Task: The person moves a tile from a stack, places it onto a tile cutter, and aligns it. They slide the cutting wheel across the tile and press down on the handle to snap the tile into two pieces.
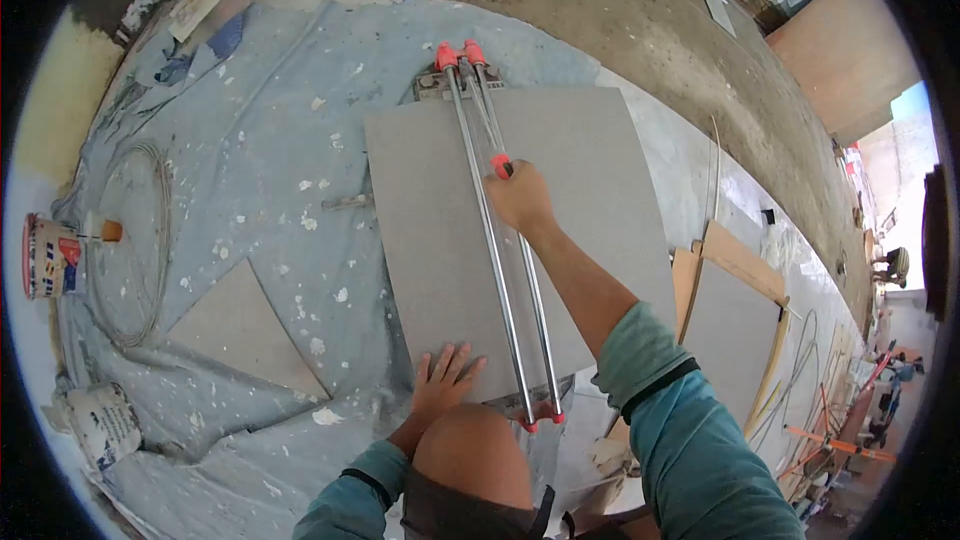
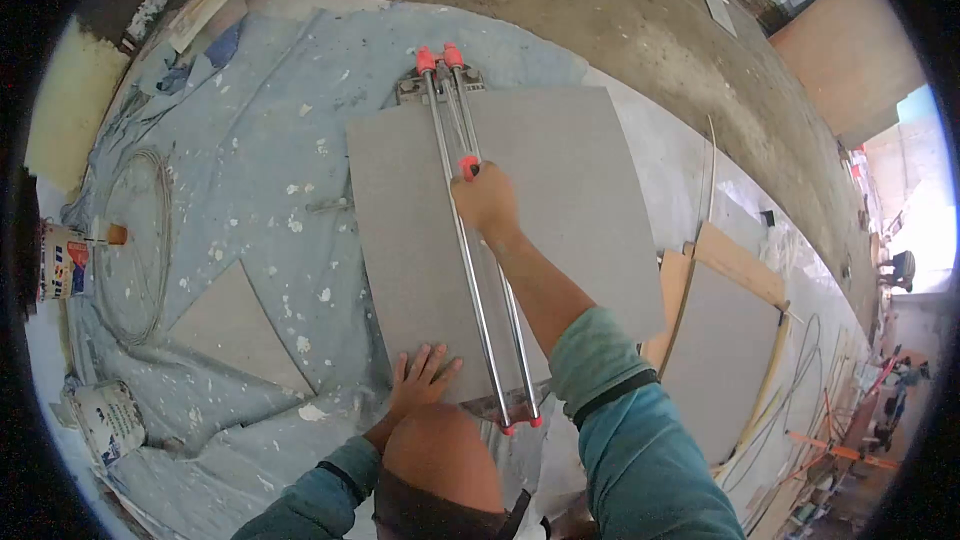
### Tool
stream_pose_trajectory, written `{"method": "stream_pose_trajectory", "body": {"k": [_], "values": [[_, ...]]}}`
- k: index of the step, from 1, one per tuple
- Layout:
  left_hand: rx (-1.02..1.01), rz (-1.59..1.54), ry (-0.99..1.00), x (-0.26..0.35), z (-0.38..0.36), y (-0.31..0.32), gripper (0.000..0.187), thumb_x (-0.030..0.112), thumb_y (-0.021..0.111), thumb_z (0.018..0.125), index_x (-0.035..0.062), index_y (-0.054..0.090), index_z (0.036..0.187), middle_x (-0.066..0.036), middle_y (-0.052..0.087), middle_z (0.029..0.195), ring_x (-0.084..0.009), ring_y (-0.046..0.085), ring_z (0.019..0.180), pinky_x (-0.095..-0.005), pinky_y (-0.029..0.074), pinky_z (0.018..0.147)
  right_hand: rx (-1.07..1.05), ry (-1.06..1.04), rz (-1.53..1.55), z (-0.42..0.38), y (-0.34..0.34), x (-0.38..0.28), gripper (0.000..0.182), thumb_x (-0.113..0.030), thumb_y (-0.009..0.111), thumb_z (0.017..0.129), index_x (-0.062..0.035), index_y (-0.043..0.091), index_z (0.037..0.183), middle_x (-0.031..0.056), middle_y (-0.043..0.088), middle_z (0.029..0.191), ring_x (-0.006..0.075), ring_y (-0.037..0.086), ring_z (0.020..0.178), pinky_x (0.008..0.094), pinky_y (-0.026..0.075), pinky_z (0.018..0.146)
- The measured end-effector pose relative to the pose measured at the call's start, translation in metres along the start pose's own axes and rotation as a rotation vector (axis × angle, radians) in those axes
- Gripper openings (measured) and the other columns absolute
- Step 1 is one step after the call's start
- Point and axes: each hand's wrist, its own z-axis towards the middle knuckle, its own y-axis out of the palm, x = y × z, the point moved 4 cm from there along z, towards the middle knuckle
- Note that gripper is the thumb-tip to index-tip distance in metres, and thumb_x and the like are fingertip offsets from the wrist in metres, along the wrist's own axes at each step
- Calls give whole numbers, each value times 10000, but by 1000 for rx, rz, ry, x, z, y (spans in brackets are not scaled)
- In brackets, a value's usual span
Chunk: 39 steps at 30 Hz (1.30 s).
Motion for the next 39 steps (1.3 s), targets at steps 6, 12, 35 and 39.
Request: {"method": "stream_pose_trajectory", "body": {"k": [6,12,35,39], "values": [[55,250,30,2,0,-2,746,636,415,819,234,265,1430,-75,114,1518,-299,112,1388,-598,66,1061,-9,27,45,11,5,4,350,-242,551,724,62,601,890,281,627,877,408,612,886,437,478,770],[43,34,82,7,-3,-21,839,572,582,763,132,279,1409,-172,158,1485,-365,143,1367,-596,78,1061,-117,100,238,30,11,12,304,-300,546,786,-3,606,768,105,571,612,235,575,534,351,481,564],[944,-1037,-774,-111,64,-25,462,409,543,891,-52,551,919,-69,527,867,-165,468,820,-327,403,737,-568,32,177,-196,-97,233,595,-409,507,896,1,363,1302,107,569,973,162,579,840,294,449,715],[961,-1064,-729,-114,53,-28,379,381,573,884,43,500,731,12,437,734,-107,389,709,-295,375,664,-542,78,191,-198,-111,251,602,-417,505,892,-1,360,1303,117,565,1019,171,580,854,301,457,690]]}}
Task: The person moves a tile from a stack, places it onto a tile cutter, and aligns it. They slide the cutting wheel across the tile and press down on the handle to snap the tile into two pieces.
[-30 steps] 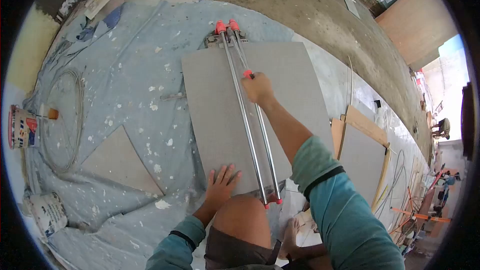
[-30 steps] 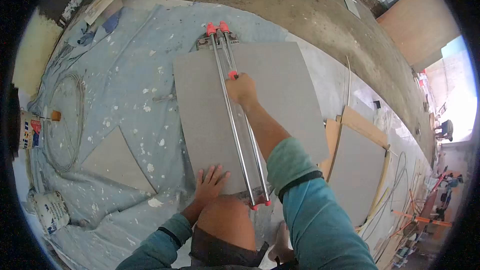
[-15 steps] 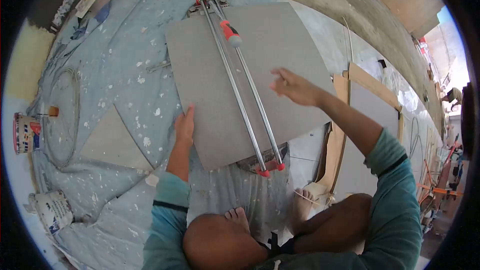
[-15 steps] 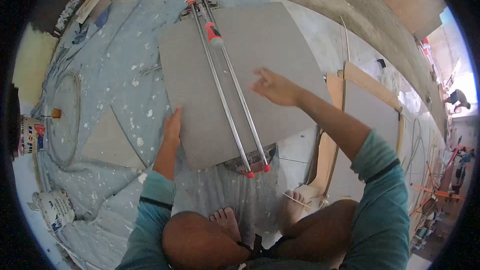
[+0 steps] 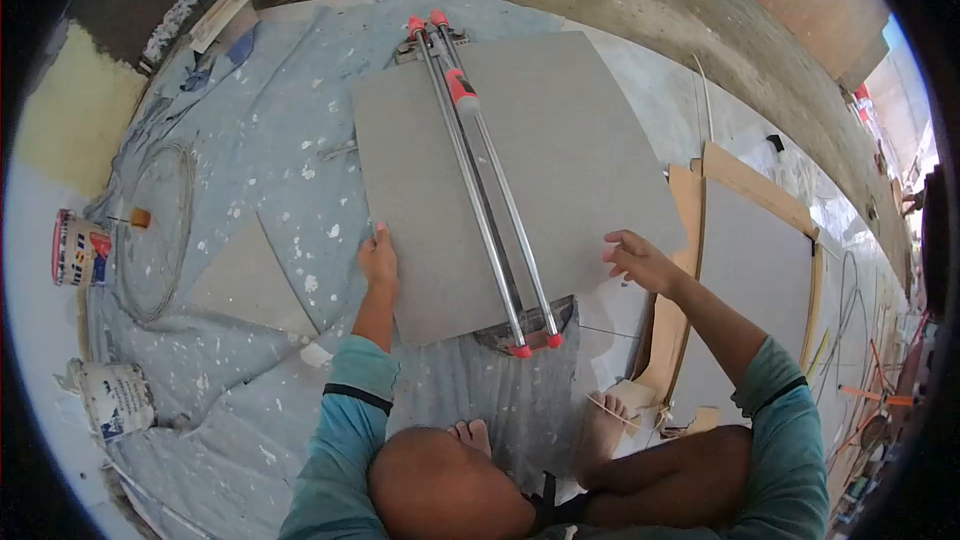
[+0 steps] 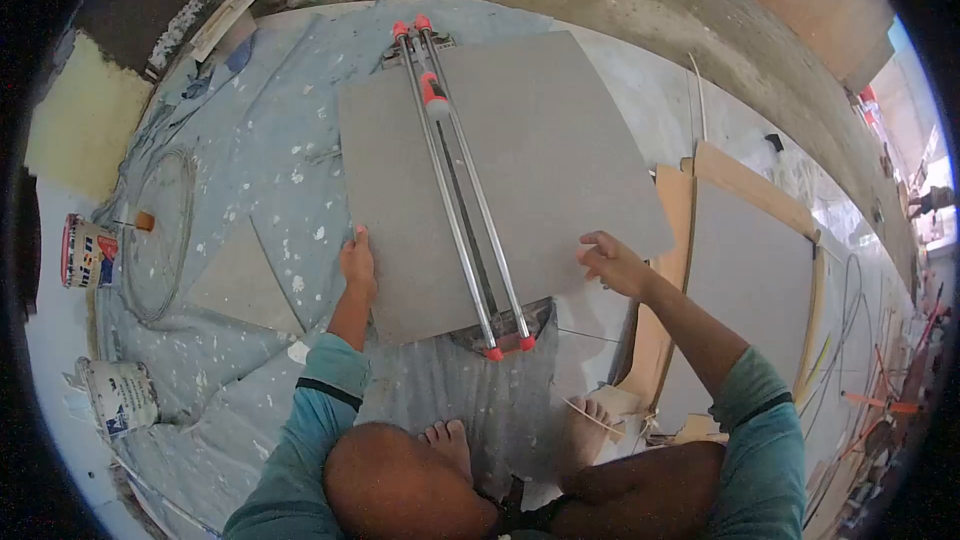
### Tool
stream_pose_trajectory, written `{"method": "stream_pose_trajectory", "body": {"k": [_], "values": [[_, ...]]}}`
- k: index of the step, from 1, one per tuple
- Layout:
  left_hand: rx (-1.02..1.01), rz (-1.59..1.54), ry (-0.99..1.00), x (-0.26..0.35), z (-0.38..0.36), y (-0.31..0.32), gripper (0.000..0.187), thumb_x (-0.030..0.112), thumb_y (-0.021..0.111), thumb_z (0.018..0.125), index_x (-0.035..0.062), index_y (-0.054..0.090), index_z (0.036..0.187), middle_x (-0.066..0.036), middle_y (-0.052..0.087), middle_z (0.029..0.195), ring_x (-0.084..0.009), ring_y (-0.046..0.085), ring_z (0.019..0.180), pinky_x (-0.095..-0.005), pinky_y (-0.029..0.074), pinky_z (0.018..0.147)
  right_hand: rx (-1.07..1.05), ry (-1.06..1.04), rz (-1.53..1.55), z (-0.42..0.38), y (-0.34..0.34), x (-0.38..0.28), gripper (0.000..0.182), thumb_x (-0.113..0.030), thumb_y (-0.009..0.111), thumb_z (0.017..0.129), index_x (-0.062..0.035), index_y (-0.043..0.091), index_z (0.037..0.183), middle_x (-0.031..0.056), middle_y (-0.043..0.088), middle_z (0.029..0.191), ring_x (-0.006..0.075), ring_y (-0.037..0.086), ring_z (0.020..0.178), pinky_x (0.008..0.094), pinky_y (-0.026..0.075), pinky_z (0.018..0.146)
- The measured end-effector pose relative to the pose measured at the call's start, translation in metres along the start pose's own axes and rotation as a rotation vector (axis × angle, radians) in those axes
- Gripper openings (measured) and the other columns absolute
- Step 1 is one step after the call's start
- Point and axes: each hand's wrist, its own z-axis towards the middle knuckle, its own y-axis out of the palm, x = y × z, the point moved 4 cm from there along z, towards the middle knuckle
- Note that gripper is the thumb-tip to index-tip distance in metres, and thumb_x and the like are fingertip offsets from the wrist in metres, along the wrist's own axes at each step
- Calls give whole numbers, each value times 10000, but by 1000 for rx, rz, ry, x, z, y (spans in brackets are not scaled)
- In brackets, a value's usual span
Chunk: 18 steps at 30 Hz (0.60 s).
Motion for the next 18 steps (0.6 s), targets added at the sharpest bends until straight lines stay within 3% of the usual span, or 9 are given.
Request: {"method": "stream_pose_trajectory", "body": {"k": [7,10,14,18], "values": [[1,99,25,7,-6,-42,395,385,571,887,89,448,656,30,401,674,-98,358,657,-278,348,604,14,-6,-3,-2,-6,10,596,-415,510,885,-4,367,1292,143,557,1081,191,587,866,307,465,681],[141,23,9,12,-12,-66,489,373,592,870,36,398,572,18,382,592,-121,345,571,-319,326,519,17,-34,-14,1,-11,7,587,-401,524,881,-5,370,1286,141,561,1050,191,587,855,307,465,680],[160,219,90,27,6,-144,467,384,567,881,32,449,599,18,379,571,-123,351,564,-324,323,517,-10,-69,-86,-12,-38,-4,526,-359,544,880,-21,406,1259,123,570,998,184,583,846,307,460,678],[202,391,71,98,-33,-202,492,404,527,895,-5,492,624,-12,433,567,-141,381,561,-349,335,526,32,-19,-71,-41,-82,-5,479,-335,561,881,-30,441,1231,106,578,985,176,581,841,309,469,701]]}}
